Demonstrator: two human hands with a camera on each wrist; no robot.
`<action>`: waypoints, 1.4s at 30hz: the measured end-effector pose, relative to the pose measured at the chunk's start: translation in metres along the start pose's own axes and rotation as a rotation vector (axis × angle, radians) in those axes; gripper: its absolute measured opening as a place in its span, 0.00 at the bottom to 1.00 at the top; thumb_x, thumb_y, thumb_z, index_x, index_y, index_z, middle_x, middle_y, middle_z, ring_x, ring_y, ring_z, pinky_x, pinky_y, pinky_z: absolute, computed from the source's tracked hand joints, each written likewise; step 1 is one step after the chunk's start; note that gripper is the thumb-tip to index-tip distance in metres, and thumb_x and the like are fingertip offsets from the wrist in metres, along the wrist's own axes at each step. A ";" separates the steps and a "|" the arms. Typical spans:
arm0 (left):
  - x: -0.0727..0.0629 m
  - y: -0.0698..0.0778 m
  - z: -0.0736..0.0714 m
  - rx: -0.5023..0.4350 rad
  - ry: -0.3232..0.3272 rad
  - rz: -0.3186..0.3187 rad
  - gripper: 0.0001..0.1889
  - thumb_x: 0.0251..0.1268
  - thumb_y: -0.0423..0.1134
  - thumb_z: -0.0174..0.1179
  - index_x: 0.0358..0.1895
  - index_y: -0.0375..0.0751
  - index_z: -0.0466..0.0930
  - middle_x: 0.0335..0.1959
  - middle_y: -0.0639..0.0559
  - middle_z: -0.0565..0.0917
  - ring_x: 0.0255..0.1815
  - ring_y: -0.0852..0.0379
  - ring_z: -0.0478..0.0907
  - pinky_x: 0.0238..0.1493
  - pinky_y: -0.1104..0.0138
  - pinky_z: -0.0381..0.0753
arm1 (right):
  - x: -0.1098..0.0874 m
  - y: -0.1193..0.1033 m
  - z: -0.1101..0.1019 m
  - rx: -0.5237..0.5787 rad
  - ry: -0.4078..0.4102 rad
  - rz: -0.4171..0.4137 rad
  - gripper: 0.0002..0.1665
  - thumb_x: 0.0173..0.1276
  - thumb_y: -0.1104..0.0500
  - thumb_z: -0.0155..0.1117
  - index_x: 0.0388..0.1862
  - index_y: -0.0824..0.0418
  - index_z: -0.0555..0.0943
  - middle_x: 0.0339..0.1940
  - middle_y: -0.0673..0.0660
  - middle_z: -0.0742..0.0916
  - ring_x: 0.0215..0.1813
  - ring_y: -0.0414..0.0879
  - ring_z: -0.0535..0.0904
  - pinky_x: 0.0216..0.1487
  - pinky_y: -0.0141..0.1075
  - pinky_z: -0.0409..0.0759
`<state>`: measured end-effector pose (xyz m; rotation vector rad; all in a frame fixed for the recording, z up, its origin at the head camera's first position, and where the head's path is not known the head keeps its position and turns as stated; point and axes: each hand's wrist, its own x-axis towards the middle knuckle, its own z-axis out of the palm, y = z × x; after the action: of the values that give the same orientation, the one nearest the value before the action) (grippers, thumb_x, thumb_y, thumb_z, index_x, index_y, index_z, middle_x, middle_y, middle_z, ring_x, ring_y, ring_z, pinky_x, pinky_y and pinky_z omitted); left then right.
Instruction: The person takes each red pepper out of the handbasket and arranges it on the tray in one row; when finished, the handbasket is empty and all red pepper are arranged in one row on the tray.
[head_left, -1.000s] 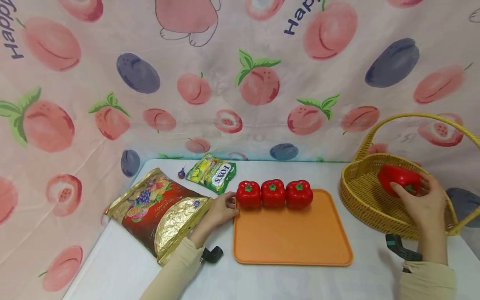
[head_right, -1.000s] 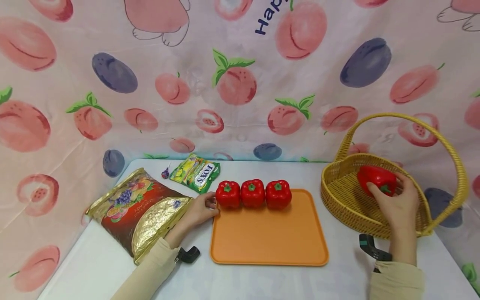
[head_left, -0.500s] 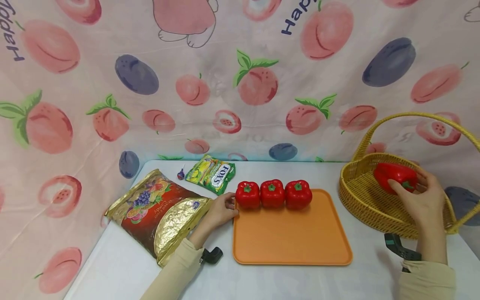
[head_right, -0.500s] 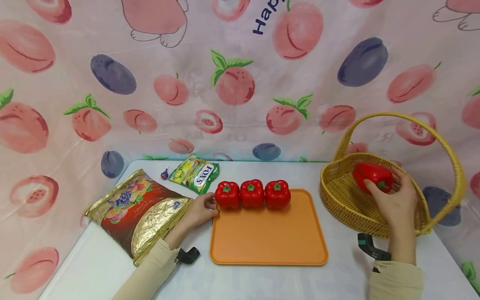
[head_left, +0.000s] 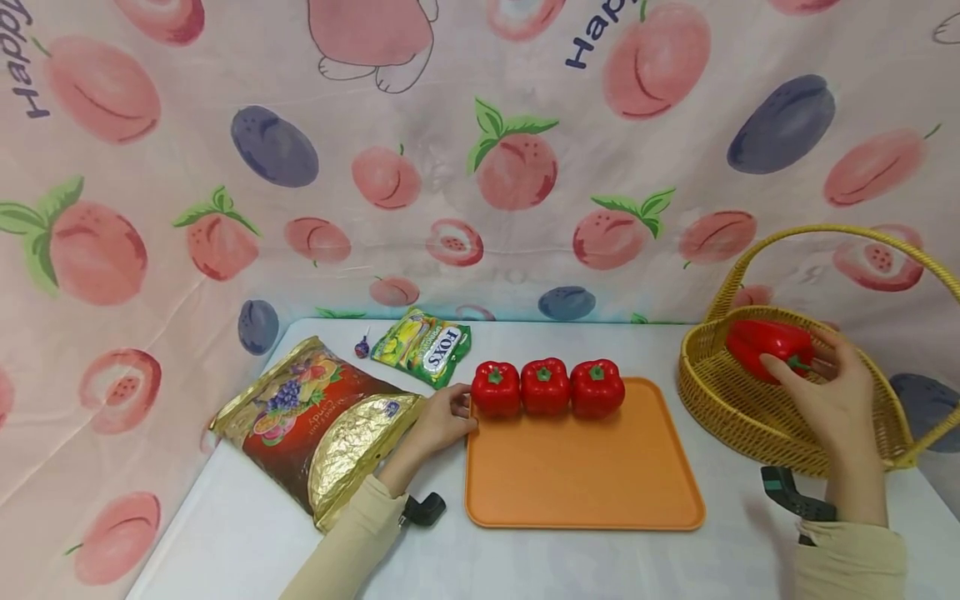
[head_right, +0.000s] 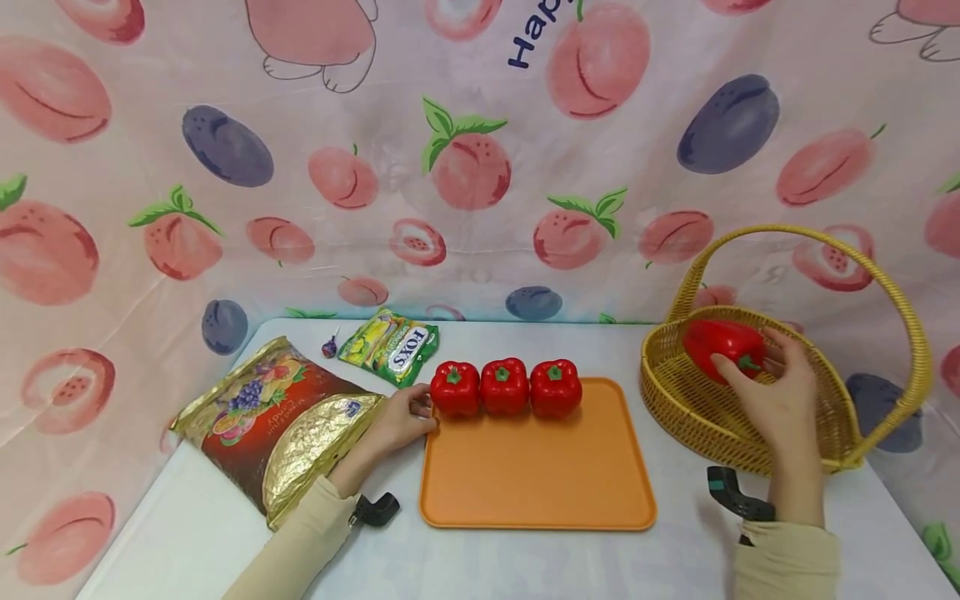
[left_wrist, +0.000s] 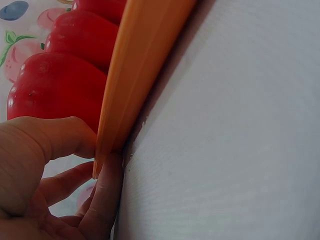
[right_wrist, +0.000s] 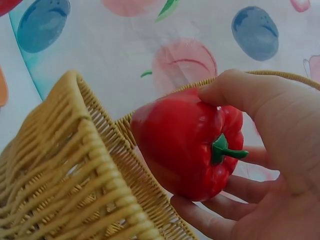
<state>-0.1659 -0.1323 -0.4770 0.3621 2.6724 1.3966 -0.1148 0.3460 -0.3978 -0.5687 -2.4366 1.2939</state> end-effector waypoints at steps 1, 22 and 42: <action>0.000 0.000 0.000 0.000 -0.002 -0.001 0.27 0.50 0.28 0.66 0.59 0.34 0.78 0.40 0.45 0.82 0.38 0.55 0.81 0.40 0.65 0.83 | 0.000 -0.001 0.000 -0.003 -0.006 -0.005 0.49 0.66 0.43 0.65 0.80 0.49 0.54 0.75 0.67 0.64 0.70 0.65 0.62 0.69 0.45 0.67; -0.001 -0.001 0.000 -0.009 0.000 -0.005 0.27 0.50 0.27 0.66 0.59 0.32 0.77 0.40 0.44 0.82 0.38 0.53 0.82 0.41 0.63 0.83 | -0.008 -0.016 0.012 0.005 -0.089 -0.181 0.45 0.66 0.47 0.67 0.78 0.47 0.60 0.68 0.64 0.71 0.57 0.42 0.67 0.51 0.28 0.71; 0.000 0.001 0.000 0.004 -0.016 -0.022 0.27 0.52 0.28 0.66 0.60 0.33 0.76 0.41 0.45 0.82 0.38 0.54 0.80 0.41 0.63 0.83 | -0.020 -0.041 0.033 -0.014 -0.252 -0.300 0.45 0.67 0.47 0.66 0.76 0.61 0.59 0.66 0.70 0.73 0.63 0.67 0.67 0.40 0.22 0.71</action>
<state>-0.1662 -0.1320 -0.4761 0.3424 2.6587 1.3761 -0.1207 0.2919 -0.3829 -0.0363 -2.6047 1.2863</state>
